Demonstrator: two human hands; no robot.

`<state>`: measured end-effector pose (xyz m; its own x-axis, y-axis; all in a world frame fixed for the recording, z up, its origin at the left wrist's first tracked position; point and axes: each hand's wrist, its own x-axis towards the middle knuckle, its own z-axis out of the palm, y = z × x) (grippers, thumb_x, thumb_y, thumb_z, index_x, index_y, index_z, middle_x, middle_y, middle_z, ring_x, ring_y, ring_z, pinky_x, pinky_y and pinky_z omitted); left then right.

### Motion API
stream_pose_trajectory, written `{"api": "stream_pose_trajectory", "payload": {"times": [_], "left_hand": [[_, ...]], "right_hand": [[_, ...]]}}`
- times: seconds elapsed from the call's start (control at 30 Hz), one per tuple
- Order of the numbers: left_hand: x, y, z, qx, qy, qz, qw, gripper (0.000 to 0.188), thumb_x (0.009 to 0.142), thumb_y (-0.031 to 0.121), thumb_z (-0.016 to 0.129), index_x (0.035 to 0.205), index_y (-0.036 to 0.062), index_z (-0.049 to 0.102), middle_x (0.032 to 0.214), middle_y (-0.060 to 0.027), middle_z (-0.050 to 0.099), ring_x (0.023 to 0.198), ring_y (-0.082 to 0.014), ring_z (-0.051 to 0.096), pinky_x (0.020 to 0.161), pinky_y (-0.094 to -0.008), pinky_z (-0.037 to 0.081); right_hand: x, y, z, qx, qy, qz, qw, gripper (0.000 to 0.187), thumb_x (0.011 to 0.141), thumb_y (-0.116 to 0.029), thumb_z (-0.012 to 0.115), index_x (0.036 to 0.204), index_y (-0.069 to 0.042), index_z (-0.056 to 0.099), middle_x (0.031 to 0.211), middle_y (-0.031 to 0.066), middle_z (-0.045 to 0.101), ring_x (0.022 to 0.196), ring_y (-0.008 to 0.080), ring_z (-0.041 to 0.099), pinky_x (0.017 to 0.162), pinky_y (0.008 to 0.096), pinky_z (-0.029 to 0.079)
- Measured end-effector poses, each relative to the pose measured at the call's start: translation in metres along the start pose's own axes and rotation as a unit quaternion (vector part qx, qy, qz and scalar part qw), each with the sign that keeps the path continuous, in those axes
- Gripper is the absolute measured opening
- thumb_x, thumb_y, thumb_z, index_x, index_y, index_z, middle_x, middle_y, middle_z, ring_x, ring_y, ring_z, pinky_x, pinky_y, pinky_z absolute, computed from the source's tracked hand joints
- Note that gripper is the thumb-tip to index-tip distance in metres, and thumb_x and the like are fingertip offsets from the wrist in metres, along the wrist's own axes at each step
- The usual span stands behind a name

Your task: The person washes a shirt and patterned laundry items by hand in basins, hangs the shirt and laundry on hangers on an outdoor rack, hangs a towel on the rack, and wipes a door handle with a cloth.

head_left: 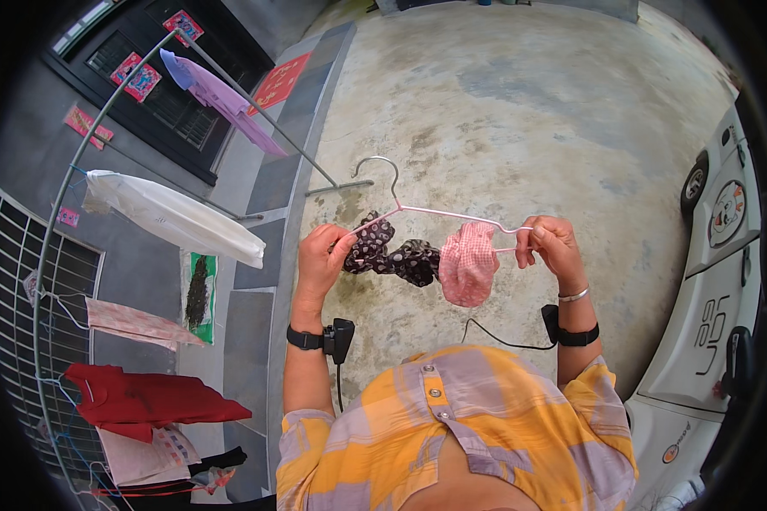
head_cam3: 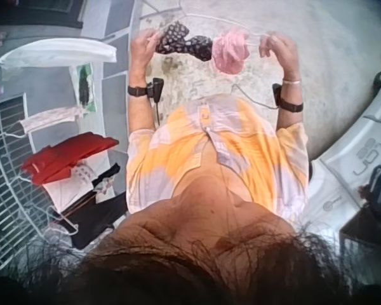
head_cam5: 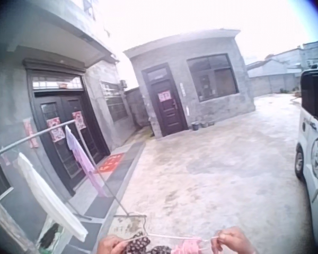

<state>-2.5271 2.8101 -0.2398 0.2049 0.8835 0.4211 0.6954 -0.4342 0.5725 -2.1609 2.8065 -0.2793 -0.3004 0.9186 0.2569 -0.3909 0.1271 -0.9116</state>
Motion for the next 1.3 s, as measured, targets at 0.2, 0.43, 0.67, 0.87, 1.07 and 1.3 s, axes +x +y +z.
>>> {"api": "stream_pose_trajectory", "payload": {"times": [0.2,0.43,0.67,0.87,1.07,1.3], "left_hand": [[-0.02,-0.003,0.034,-0.021,-0.013,-0.059,0.998,0.015,0.079,0.016,0.058,0.073,0.002,0.056,0.063,-0.0112,0.048,0.057,-0.0266,0.049,0.05,-0.0312,0.037],[-0.043,0.006,0.064,0.059,0.021,-0.1,0.993,0.015,0.079,0.022,0.058,0.074,0.0073,0.058,0.066,-0.0074,0.051,0.06,-0.0275,0.052,0.05,-0.034,0.039],[-0.06,0.003,0.08,0.029,0.032,-0.115,0.992,0.016,0.079,0.019,0.058,0.071,0.0051,0.055,0.066,-0.009,0.05,0.058,-0.0285,0.05,0.05,-0.0338,0.038],[-0.066,-0.003,0.089,-0.041,0.039,-0.125,0.991,0.018,0.08,0.018,0.057,0.072,0.0027,0.054,0.065,-0.0115,0.048,0.057,-0.0291,0.048,0.049,-0.0339,0.037],[-0.069,-0.002,0.088,-0.035,0.033,-0.157,0.986,0.022,0.081,0.019,0.057,0.068,0.0023,0.052,0.064,-0.0109,0.048,0.057,-0.0294,0.048,0.048,-0.0343,0.036],[-0.083,-0.005,0.083,0.009,0.013,-0.18,0.983,0.021,0.081,0.02,0.057,0.069,0.0028,0.053,0.064,-0.0103,0.049,0.059,-0.0294,0.049,0.049,-0.0348,0.037]], "right_hand": [[0.008,0.033,-0.011,0.089,0.16,0.006,0.983,0.018,0.086,-0.016,0.05,0.094,0.0,0.046,0.082,0.0106,0.054,0.058,0.0157,0.057,0.046,0.0223,0.044],[-0.033,0.095,0.013,-0.259,0.364,0.019,0.894,0.074,0.071,-0.01,0.07,0.128,-0.001,0.024,0.101,0.014,0.047,0.069,0.0152,0.06,0.056,0.0236,0.049],[-0.043,0.126,0.028,-0.311,0.355,0.037,0.881,0.06,0.065,-0.012,0.074,0.114,0.0,0.041,0.086,0.0113,0.052,0.07,0.0158,0.059,0.06,0.0262,0.048],[-0.031,0.12,0.037,-0.444,0.267,-0.019,0.855,0.023,0.07,-0.006,0.065,0.065,0.0,0.043,0.056,0.0095,0.039,0.05,0.0167,0.036,0.046,0.0299,0.031],[-0.013,0.102,0.039,-0.497,0.075,-0.012,0.865,0.025,0.076,-0.014,0.059,0.061,-0.002,0.042,0.062,0.0156,0.045,0.055,0.0305,0.047,0.048,0.0363,0.037],[0.001,0.055,0.023,-0.628,0.094,-0.01,0.773,0.025,0.082,-0.023,0.055,0.067,-0.003,0.052,0.057,0.0127,0.048,0.054,0.0275,0.051,0.049,0.0361,0.039]]}}
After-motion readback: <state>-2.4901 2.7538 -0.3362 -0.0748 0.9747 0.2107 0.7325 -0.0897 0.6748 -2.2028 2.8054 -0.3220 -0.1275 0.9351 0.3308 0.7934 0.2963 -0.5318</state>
